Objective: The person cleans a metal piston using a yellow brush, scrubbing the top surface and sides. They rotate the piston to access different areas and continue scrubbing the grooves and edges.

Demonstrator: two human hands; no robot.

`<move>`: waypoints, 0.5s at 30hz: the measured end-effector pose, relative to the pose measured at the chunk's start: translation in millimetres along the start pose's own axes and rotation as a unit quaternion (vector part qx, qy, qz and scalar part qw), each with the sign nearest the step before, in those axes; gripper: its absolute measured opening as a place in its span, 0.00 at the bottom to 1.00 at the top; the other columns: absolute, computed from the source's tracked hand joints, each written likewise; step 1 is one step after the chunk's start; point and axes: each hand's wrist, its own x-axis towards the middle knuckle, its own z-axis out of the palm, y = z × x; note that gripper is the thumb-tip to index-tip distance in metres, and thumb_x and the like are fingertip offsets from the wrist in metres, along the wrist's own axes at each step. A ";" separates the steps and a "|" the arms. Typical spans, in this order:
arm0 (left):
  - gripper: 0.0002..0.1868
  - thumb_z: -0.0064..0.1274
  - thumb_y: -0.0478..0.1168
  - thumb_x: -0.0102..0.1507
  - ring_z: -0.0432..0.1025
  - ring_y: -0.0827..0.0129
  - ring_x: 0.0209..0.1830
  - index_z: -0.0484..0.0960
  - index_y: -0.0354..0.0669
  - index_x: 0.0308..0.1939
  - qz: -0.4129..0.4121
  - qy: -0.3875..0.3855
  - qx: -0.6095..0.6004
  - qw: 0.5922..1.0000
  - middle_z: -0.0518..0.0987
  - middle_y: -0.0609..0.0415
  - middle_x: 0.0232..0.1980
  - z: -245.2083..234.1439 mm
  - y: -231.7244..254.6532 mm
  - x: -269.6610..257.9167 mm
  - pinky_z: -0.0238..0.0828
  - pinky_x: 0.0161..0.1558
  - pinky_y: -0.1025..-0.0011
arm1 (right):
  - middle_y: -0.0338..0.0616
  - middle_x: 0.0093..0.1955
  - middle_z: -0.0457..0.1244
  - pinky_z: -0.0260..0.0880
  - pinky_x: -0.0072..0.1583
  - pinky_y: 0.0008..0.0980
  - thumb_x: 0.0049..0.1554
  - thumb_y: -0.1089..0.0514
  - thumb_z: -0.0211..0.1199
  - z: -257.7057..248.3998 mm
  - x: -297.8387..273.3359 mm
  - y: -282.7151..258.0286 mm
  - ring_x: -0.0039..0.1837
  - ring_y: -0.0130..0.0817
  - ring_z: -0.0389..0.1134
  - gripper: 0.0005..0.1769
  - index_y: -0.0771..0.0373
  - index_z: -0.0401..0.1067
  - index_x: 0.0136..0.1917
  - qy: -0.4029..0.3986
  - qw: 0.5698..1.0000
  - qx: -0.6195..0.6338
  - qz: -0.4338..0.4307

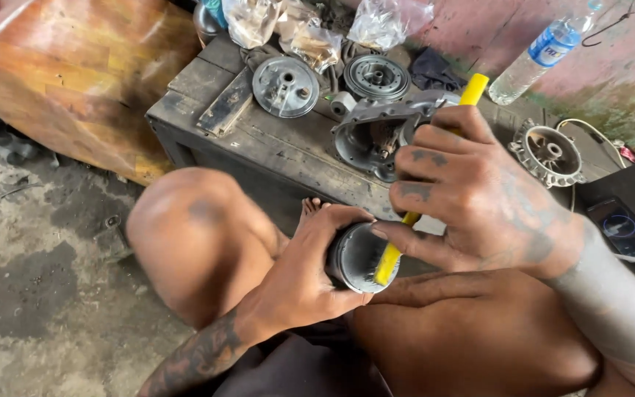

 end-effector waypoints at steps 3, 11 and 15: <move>0.39 0.66 0.46 0.51 0.71 0.55 0.64 0.69 0.39 0.63 0.039 -0.027 0.002 0.999 0.75 0.47 0.63 -5.4 0.4 -3.5 0.59 0.68 0.61 | 0.39 0.36 0.58 0.55 0.59 0.45 0.62 0.44 0.65 3.5 -4.6 1.7 0.40 0.41 0.57 0.21 0.56 0.67 0.34 -0.003 0.999 -0.031 0.028; 0.40 0.65 0.41 0.52 0.70 0.53 0.68 0.65 0.39 0.65 0.059 -0.088 -0.063 0.992 0.74 0.45 0.66 6.2 9.0 -7.2 0.64 0.69 0.59 | 0.42 0.36 0.54 0.55 0.58 0.46 0.64 0.44 0.53 -3.1 -4.7 -12.1 0.41 0.47 0.55 0.21 0.58 0.64 0.35 0.001 1.000 -0.006 0.016; 0.40 0.64 0.43 0.57 0.65 0.49 0.75 0.62 0.36 0.69 0.059 -0.081 -0.080 0.992 0.69 0.39 0.72 9.8 9.0 -9.1 0.62 0.74 0.54 | 0.41 0.36 0.59 0.55 0.55 0.45 0.67 0.44 0.62 -7.9 -15.6 2.6 0.39 0.45 0.60 0.26 0.57 0.65 0.32 0.023 0.990 -0.133 0.026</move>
